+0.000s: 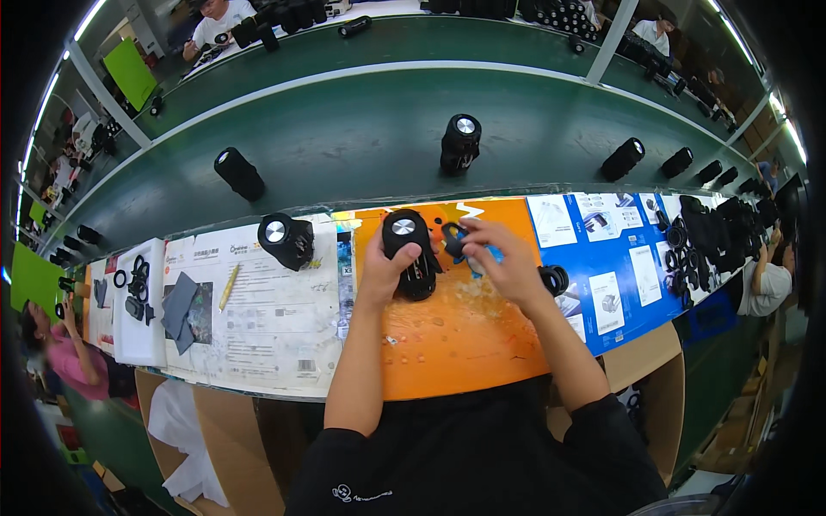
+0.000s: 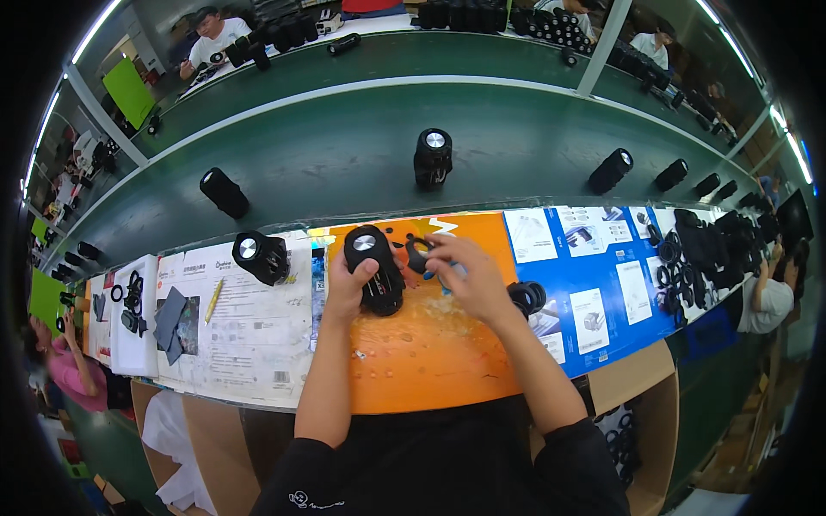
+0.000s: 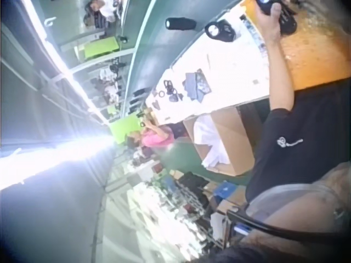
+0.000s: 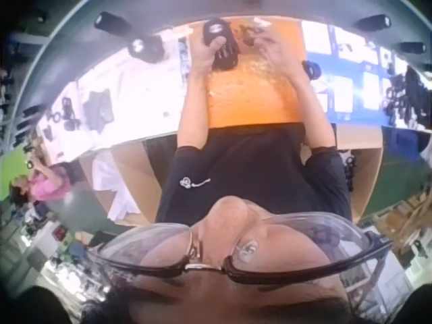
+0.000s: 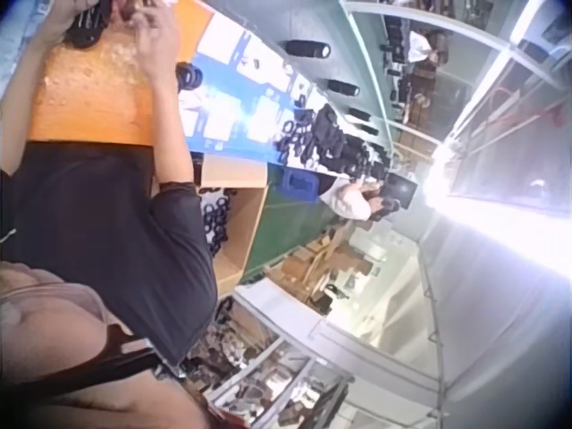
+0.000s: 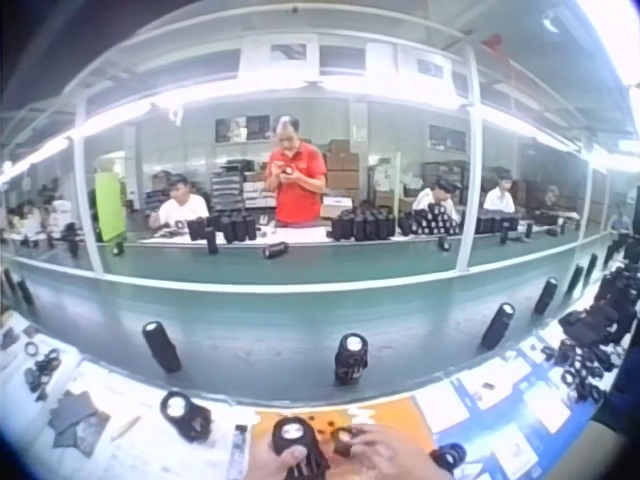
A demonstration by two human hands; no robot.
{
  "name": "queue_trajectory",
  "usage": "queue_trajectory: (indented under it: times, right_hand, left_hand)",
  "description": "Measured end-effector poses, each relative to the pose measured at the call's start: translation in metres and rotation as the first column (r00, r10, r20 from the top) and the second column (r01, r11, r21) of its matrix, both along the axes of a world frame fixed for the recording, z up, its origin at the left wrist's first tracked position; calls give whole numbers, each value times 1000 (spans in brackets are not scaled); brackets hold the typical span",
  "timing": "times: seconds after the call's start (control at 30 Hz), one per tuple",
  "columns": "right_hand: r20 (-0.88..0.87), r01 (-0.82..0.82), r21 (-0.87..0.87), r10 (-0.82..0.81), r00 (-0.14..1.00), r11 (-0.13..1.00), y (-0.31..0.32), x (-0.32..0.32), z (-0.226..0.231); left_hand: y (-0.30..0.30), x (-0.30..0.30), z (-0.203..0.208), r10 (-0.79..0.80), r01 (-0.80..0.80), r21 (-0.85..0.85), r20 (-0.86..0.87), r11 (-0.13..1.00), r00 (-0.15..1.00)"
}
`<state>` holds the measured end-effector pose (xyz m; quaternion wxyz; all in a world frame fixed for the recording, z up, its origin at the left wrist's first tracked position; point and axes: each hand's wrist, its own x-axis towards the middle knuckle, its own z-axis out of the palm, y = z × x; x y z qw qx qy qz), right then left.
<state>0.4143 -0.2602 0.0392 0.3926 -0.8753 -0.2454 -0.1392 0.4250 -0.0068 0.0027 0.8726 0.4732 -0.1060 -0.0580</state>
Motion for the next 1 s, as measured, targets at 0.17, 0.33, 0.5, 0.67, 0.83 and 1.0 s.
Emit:
queue_trajectory:
  times: [0.17, 0.33, 0.5, 0.67, 0.83, 1.0]
  right_hand:
    - [-165, -186, 327, 250, 954, 926, 11, 27, 64]
    - [-327, -368, 249, 435, 839, 896, 17, 50, 84]
    - [-234, -424, 113, 438, 868, 899, 16, 50, 92]
    - [-305, -444, 141, 466, 831, 885, 20, 55, 101]
    - [-312, -519, 103, 523, 793, 849, 18, 58, 107]
    - [-252, -549, 17, 535, 807, 836, 19, 55, 106]
  left_hand:
    - [0, -12, 11, -6, -1, 129, 59, 992, 998]
    - [-5, -14, 2, 24, -41, 257, 68, 965, 997]
    - [-8, -17, 15, 40, -57, 280, 65, 958, 997]
    - [-4, -19, 22, 39, -58, 360, 60, 931, 997]
    - [-6, -19, 21, 48, -85, 361, 110, 929, 993]
    - [-5, -19, 16, 65, -119, 393, 146, 912, 987]
